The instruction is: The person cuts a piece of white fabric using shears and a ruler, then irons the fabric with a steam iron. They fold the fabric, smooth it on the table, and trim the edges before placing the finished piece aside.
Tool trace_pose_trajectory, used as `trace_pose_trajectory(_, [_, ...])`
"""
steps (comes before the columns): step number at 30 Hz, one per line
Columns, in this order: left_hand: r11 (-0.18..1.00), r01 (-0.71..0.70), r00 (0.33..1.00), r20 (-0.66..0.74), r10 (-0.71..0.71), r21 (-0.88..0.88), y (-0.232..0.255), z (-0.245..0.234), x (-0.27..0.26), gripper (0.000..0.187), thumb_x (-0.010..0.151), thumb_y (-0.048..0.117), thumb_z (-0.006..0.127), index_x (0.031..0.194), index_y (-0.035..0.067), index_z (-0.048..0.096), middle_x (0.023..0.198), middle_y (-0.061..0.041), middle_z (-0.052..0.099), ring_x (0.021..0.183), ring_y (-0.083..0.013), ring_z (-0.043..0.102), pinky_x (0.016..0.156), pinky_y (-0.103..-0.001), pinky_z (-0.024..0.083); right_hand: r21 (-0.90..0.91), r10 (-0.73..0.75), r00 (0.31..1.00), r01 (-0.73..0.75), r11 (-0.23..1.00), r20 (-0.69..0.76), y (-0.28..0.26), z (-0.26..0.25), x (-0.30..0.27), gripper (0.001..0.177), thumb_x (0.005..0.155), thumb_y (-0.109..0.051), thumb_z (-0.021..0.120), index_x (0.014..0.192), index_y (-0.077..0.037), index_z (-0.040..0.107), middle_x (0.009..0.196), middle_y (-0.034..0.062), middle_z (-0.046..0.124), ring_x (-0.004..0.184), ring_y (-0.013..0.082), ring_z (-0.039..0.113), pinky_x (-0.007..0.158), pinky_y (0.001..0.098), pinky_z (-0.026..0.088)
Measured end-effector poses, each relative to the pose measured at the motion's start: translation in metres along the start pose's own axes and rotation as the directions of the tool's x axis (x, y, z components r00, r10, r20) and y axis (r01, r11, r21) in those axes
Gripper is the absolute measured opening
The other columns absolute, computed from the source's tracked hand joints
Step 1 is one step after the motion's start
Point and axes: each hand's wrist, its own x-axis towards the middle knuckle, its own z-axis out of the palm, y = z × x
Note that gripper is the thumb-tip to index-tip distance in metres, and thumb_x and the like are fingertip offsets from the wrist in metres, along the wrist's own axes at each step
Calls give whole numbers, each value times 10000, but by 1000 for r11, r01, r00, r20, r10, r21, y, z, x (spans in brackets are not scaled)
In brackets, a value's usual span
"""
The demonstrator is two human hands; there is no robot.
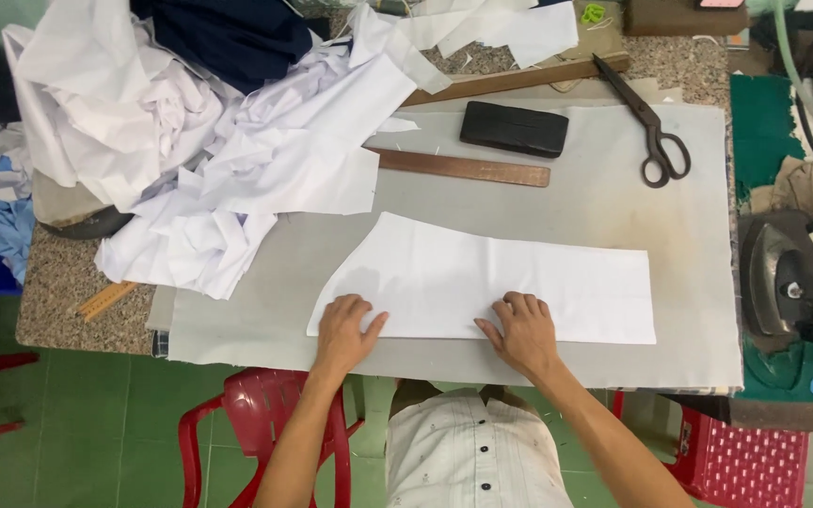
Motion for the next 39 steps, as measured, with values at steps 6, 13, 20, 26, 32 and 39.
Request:
trace_pose_trajectory(6, [905, 424, 900, -126, -418, 23, -10, -35, -1, 475, 979, 370, 697, 1279, 7, 635, 1199, -227, 646, 1152, -389, 628, 922, -498, 531, -71, 5, 975, -21, 997, -220, 101, 8, -88, 202, 918, -367, 684, 1008, -187, 703, 1126, 33, 644, 1147, 228, 616, 1009, 389, 481])
trace_pose_trajectory(13, [627, 756, 542, 359, -760, 187, -12, -40, 22, 594, 878, 663, 527, 931, 88, 666, 904, -41, 720, 855, -269, 675, 702, -389, 496, -167, -86, 947, 36, 985, -308, 156, -11, -131, 427, 969, -447, 604, 1088, -57, 732, 1445, 128, 600, 1331, 318, 557, 1097, 482, 442])
trace_pose_trajectory(20, [582, 808, 579, 317, -751, -98, -44, -40, 21, 555, 946, 510, 630, 1173, 18, 750, 1134, -121, 755, 1013, -294, 680, 873, -383, 525, -258, -46, 977, -10, 966, -210, 142, 2, -135, 530, 986, -529, 523, 1010, -49, 746, 1527, 71, 545, 1438, 311, 463, 1151, 512, 403])
trace_pose_trajectory(26, [864, 471, 869, -260, -421, 177, -74, -15, 0, 652, 845, 460, 779, 1316, 33, 636, 1299, -219, 602, 1198, -444, 547, 963, -589, 410, -22, -123, 941, 122, 992, -316, 123, -6, -134, 303, 991, -323, 572, 1044, -70, 731, 1370, 140, 639, 1354, 349, 537, 1134, 510, 390])
trace_pose_trajectory(32, [989, -92, 970, -215, 116, 118, 54, 10, 44, 246, 928, 258, 763, 1063, 53, 752, 1132, -179, 659, 1112, -378, 657, 928, -465, 514, 1, -21, 959, 22, 1000, -282, 116, 10, -81, 245, 990, -405, 561, 1064, -209, 689, 1070, 4, 611, 1032, 201, 598, 922, 353, 488])
trace_pose_trajectory(39, [966, -241, 968, 98, 232, 94, 78, 61, 53, 438, 998, 510, 615, 1118, 98, 706, 1157, -117, 612, 1180, -300, 605, 989, -457, 492, 6, 24, 978, -23, 1000, -205, 105, 20, -110, 360, 995, -485, 536, 880, -163, 649, 896, 38, 582, 867, 225, 589, 825, 349, 493])
